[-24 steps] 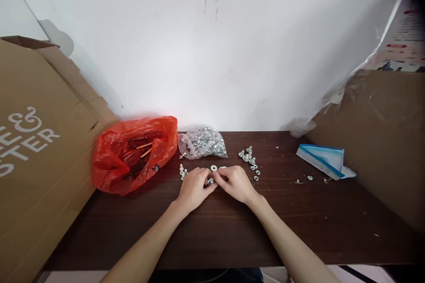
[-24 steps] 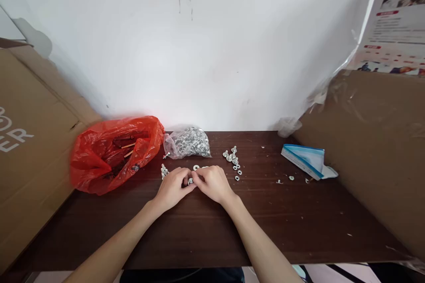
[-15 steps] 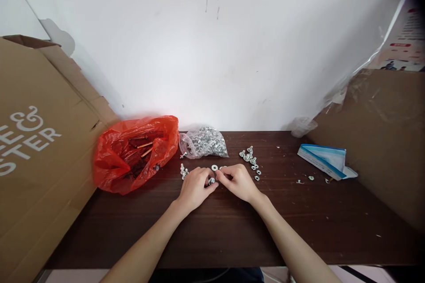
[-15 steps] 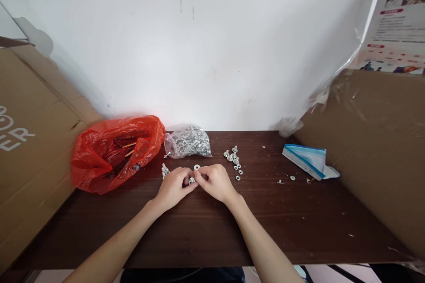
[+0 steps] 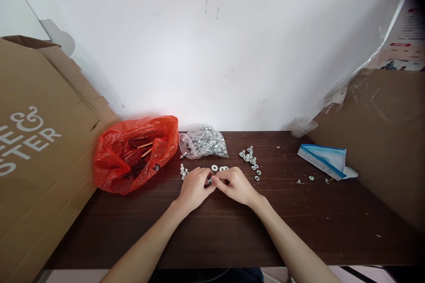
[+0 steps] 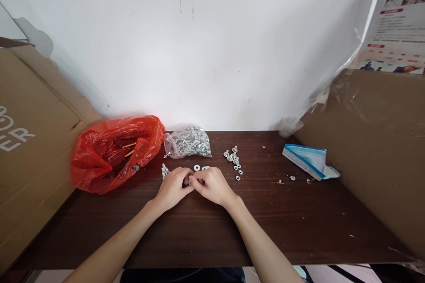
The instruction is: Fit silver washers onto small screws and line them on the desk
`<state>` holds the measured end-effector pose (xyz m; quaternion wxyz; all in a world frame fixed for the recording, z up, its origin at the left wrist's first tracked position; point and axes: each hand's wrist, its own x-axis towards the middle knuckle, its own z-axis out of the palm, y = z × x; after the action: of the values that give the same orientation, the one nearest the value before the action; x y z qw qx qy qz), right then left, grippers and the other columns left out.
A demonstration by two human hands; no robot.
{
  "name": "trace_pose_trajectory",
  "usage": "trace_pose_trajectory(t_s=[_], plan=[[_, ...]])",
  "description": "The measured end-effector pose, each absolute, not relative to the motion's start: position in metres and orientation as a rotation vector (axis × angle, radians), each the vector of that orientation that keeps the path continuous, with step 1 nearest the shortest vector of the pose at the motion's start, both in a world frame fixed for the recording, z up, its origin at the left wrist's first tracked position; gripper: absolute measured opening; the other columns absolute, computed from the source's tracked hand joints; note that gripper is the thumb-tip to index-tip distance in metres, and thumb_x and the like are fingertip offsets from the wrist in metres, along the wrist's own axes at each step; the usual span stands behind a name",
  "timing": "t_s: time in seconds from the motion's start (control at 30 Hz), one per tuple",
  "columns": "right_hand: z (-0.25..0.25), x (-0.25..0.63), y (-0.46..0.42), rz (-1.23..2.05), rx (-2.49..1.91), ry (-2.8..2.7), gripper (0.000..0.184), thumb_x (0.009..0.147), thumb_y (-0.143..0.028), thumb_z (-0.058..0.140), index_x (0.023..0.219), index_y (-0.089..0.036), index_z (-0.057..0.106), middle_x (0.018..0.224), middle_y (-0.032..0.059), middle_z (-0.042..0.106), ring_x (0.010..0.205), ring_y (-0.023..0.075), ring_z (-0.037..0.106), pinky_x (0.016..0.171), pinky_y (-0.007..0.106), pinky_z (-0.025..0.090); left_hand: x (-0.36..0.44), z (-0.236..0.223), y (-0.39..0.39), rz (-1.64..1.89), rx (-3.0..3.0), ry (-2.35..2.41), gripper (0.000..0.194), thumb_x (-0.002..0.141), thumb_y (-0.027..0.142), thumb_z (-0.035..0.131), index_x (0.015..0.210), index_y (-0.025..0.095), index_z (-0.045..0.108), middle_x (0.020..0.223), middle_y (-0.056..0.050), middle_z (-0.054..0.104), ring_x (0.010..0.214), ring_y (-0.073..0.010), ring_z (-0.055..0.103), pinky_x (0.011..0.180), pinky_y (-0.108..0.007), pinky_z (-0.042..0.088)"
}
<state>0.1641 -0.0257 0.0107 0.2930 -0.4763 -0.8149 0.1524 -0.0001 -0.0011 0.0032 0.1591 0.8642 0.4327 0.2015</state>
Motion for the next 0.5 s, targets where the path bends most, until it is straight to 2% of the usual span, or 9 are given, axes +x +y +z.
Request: trace_pose_trajectory(t_s=[0.23,0.5], plan=[[0.0134,0.162,-0.0268,0.361,-1.271,-2.251,0.037,0.093,-0.031,0.04,0.061,-0.018,0.055,0.053,-0.0029,0.048,0.049,0.0093,0.037,0.053,0.022,0.026,-0.0006,0.003,-0.0013,0.556,2.472,1.247,0.004,0.079,0.023,0.055,0.079,0.019,0.054,0.077,-0.002,0.059,0.075,-0.0185,0.054,0.064,-0.027,0.036],[0.0146,0.1619,-0.0264,0.332,-1.366,-2.26,0.029,0.094,-0.032,0.041,0.078,-0.021,0.062,0.062,-0.0011,0.06,0.053,0.0109,0.049,0.055,0.022,0.027,0.0006,0.0025,-0.0009,0.555,2.5,1.271,0.006,0.079,0.021,0.054,0.074,0.019,0.051,0.073,-0.002,0.057,0.072,-0.0182,0.052,0.061,-0.027,0.035]])
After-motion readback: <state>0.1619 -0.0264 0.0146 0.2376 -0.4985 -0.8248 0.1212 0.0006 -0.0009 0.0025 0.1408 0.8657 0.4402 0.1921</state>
